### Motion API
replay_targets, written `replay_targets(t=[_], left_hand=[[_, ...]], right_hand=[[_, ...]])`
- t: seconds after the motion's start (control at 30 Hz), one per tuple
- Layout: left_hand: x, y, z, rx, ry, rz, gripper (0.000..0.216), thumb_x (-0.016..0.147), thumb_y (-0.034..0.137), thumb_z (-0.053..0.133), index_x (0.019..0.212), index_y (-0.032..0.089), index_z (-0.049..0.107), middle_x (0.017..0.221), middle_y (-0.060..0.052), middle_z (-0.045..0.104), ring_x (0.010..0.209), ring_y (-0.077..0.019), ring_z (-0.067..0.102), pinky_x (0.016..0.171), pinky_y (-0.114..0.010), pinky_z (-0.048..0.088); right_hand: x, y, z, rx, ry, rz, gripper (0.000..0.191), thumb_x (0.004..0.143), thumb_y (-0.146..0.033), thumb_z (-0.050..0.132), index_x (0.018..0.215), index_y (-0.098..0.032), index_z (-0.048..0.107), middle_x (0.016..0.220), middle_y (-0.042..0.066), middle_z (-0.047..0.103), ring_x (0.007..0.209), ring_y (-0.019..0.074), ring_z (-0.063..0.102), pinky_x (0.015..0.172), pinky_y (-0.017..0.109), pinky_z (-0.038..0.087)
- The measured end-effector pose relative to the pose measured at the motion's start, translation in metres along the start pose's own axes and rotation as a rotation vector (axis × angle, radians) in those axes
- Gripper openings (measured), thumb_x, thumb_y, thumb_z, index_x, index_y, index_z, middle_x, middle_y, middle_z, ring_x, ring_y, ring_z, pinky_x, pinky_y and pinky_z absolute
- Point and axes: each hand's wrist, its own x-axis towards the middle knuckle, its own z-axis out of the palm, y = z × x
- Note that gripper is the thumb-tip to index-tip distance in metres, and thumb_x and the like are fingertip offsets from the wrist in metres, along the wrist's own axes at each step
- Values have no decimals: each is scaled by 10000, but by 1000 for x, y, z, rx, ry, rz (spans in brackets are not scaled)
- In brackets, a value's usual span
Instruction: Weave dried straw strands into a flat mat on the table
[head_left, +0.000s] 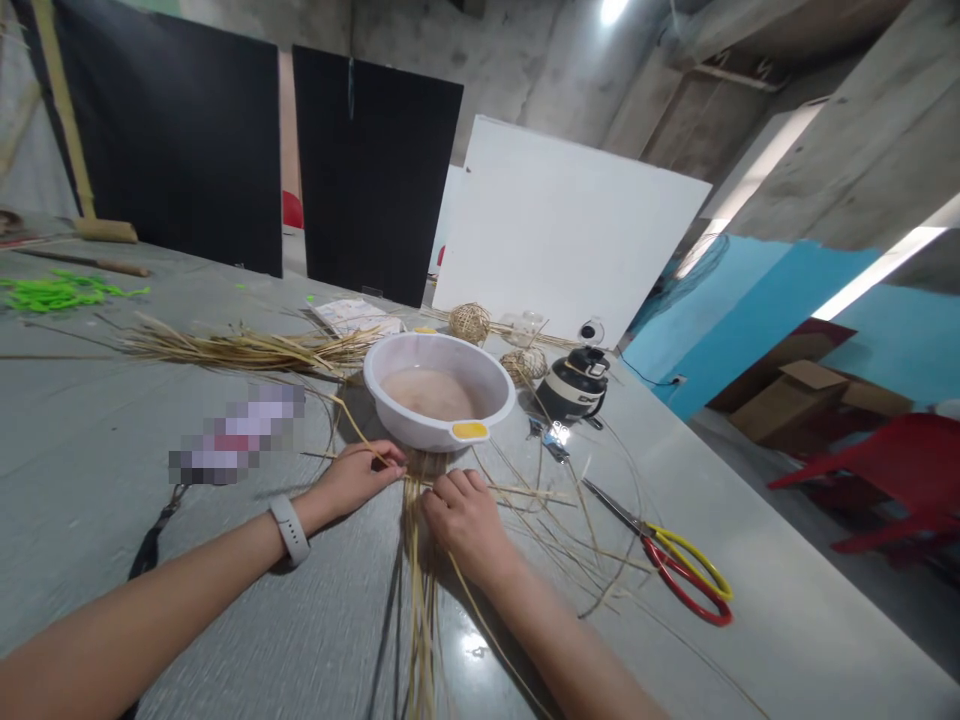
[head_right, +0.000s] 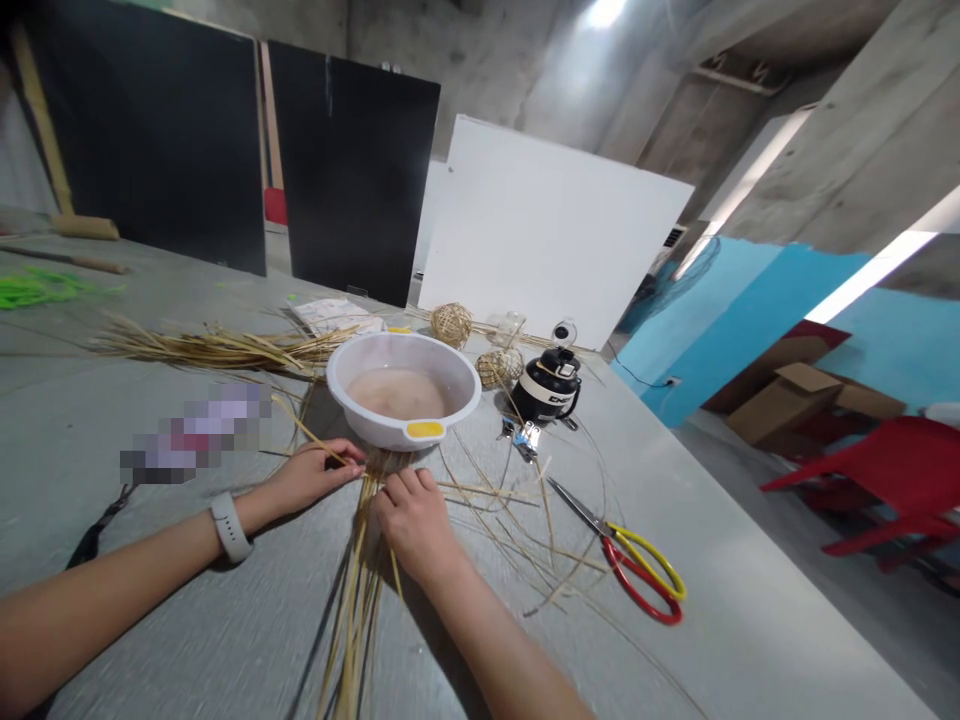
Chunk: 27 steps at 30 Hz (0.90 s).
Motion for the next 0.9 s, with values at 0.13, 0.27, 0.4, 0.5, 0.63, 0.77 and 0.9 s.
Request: replay_targets(t=[0.13, 0.27, 0.4, 0.5, 0.63, 0.77, 0.9], left_hand=[[0, 1, 0, 0, 10, 15, 267, 851, 402, 586, 926, 178, 710, 907, -52, 763, 852, -216, 684, 795, -305, 508], [0, 2, -1, 7, 9, 16, 250, 849, 384, 581, 917, 179, 706, 883, -49, 762, 832, -211, 686, 778, -299, 510], [0, 1, 0, 20, 8, 15, 236, 841, 370, 588, 911, 180, 710, 887, -51, 762, 842, -214, 690, 788, -305, 512], [0, -2, 1, 15, 3, 18, 246, 839, 369, 588, 926, 176, 713, 900, -57, 762, 852, -219, 694, 800, -314, 514], [1, -4, 1, 19, -10, 15, 250, 839, 369, 589, 936, 177, 716, 898, -58, 762, 856, -223, 697, 801, -320, 514], [0, -3, 0, 31, -12, 24, 242, 837, 362, 597, 933, 176, 718, 902, -55, 762, 855, -220, 695, 794, -314, 512], [1, -4, 1, 30, -8, 31, 227, 833, 348, 595, 928, 182, 718, 890, -45, 763, 841, -214, 696, 777, -304, 514]], right_hand=[[-3, 8, -2, 8, 20, -8, 212, 916, -150, 646, 710, -189, 617, 700, 18, 561, 720, 193, 437, 686, 347, 281], [-5, 9, -3, 3, -3, -12, 202, 904, -150, 662, 710, -187, 622, 704, 20, 582, 722, 192, 454, 687, 346, 281], [-7, 5, 2, 56, -30, 29, 176, 899, -162, 663, 726, -187, 646, 703, 20, 600, 722, 187, 473, 687, 346, 277], [-6, 3, 0, 200, -89, 133, 67, 866, -158, 659, 811, -188, 682, 761, 22, 632, 754, 187, 506, 697, 334, 289], [-5, 6, -7, 496, -181, 275, 170, 724, -102, 640, 853, -198, 694, 837, 22, 640, 817, 198, 547, 740, 320, 332], [-3, 13, -5, 657, -146, 568, 179, 733, -92, 550, 827, -184, 672, 820, 36, 631, 827, 203, 569, 748, 310, 388], [8, 15, 1, 634, -226, 758, 144, 722, -127, 601, 839, -164, 677, 806, 50, 634, 775, 201, 570, 701, 297, 397]])
